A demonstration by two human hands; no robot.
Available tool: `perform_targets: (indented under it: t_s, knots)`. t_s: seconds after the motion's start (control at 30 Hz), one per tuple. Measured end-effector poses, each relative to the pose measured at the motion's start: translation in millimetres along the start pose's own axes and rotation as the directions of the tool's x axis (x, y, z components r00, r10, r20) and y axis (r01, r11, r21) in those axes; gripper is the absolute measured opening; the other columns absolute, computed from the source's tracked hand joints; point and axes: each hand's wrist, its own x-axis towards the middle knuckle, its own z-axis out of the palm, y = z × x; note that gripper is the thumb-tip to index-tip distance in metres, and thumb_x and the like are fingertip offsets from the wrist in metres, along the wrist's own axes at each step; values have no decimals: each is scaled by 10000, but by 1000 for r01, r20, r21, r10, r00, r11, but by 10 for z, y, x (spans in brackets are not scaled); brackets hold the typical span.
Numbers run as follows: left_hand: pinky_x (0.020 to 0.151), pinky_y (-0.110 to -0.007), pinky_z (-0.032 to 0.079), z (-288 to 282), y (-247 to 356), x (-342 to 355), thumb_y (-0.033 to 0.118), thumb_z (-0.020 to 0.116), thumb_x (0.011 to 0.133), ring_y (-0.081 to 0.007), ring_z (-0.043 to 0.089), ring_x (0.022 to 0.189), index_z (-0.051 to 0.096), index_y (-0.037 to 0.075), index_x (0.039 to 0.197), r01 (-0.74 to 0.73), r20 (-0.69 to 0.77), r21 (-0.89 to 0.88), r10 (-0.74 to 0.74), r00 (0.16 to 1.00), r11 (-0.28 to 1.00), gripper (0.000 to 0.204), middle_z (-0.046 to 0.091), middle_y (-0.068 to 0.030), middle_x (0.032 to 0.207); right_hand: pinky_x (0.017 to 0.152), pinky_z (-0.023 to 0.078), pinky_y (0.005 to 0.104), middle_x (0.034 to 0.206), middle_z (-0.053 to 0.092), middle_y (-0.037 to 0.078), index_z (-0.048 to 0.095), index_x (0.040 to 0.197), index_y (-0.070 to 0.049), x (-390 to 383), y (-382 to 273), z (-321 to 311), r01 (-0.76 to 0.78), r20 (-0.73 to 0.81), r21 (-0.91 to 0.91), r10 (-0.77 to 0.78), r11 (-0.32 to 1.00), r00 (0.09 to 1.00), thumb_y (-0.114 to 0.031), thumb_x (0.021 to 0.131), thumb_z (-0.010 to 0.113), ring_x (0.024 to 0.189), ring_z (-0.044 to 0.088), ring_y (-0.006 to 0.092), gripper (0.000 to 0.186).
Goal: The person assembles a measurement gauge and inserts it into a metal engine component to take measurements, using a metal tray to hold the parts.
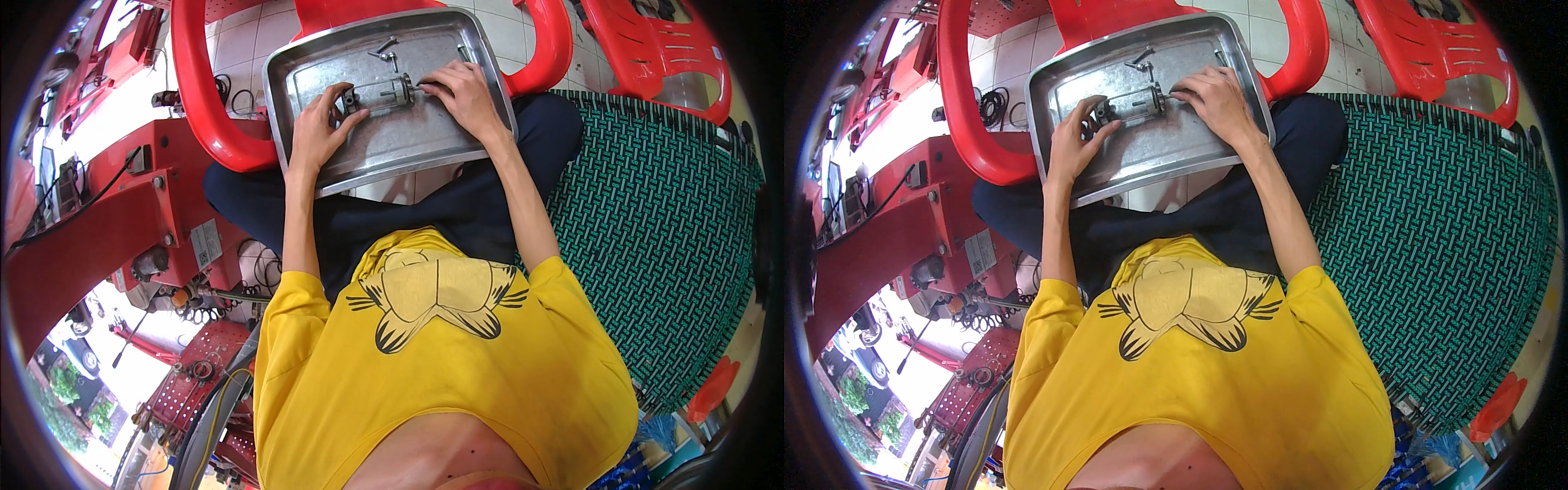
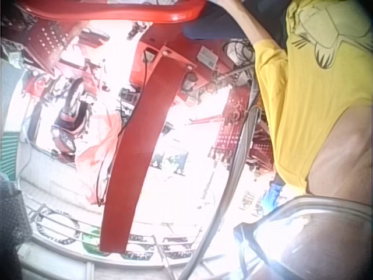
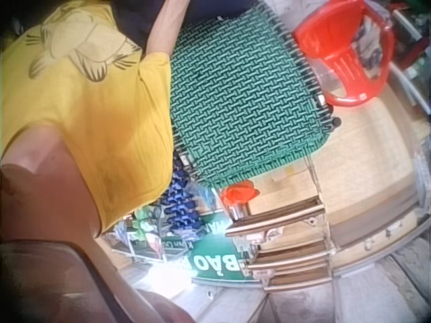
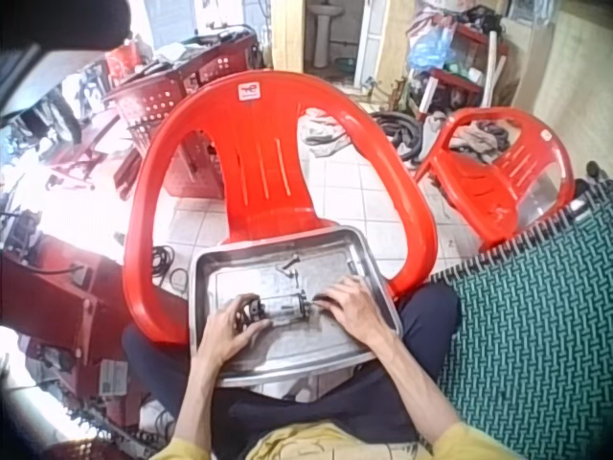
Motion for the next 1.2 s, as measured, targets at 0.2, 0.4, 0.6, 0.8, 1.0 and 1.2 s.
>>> perform_targets:
  t_s: [0.2, 0.4, 0.6, 0.8, 1.0, 1.2]
  knots:
    - [765, -362, 567, -9, 9, -4, 386, 876, 880, -224, 722, 789, 689, 87, 1348, 18, 12, 4, -18, 1000, 1000, 586, 786, -150, 1088, 1015, 424, 397, 1018, 779, 33, 803, 1058, -115, -18, 30, 4, -8, -11, -3, 8, 1000, 1000, -288, 958, 745, 1049, 662, 234, 208]
    - [767, -371, 566, -18, 17, -11, 404, 860, 890, -231, 718, 788, 694, 100, 1339, 7, 17, 39, -8, 1000, 999, 567, 783, -131, 1077, 1007, 423, 393, 999, 774, 24, 806, 1025, -117, -5, 13, 6, -6, -2, -5, 6, 1000, 1000, -264, 919, 782, 1035, 657, 230, 183]
    - [736, -377, 556, -37, 36, -26, 444, 812, 914, -240, 714, 763, 708, 141, 1327, -26, -4, 207, 27, 1000, 978, 523, 783, -100, 1038, 1005, 425, 393, 1007, 773, 29, 805, 1033, -119, -9, 4, -50, 0, 2, 31, 0, 1000, 1000, -268, 917, 781, 1033, 657, 235, 191]
    - [746, -363, 541, -78, 45, -58, 379, 810, 894, -217, 699, 750, 791, 154, 1179, -26, -90, 332, 59, 994, 943, 363, 785, -73, 950, 999, 430, 397, 1018, 766, 39, 793, 1042, -110, -4, 7, 23, -11, -10, 45, 11, 999, 1000, -262, 942, 756, 1053, 660, 238, 186]
    - [767, -354, 550, -38, 6, -13, 327, 794, 911, -209, 704, 797, 815, 160, 1145, -128, -225, 301, 201, 953, 945, 288, 793, -54, 982, 999, 430, 400, 1027, 766, 44, 789, 1052, -101, -30, 15, -34, 23, 27, 41, -24, 999, 999, -284, 965, 740, 1058, 662, 243, 208]
    - [760, -348, 552, -38, 52, -22, 318, 775, 951, -212, 706, 794, 788, 157, 1225, -28, -193, 188, 65, 979, 982, 318, 787, -49, 1039, 1015, 421, 396, 1012, 767, 37, 791, 1042, -109, -1, -18, -32, 6, 2, 51, -6, 999, 1000, -293, 919, 788, 1051, 663, 234, 222]
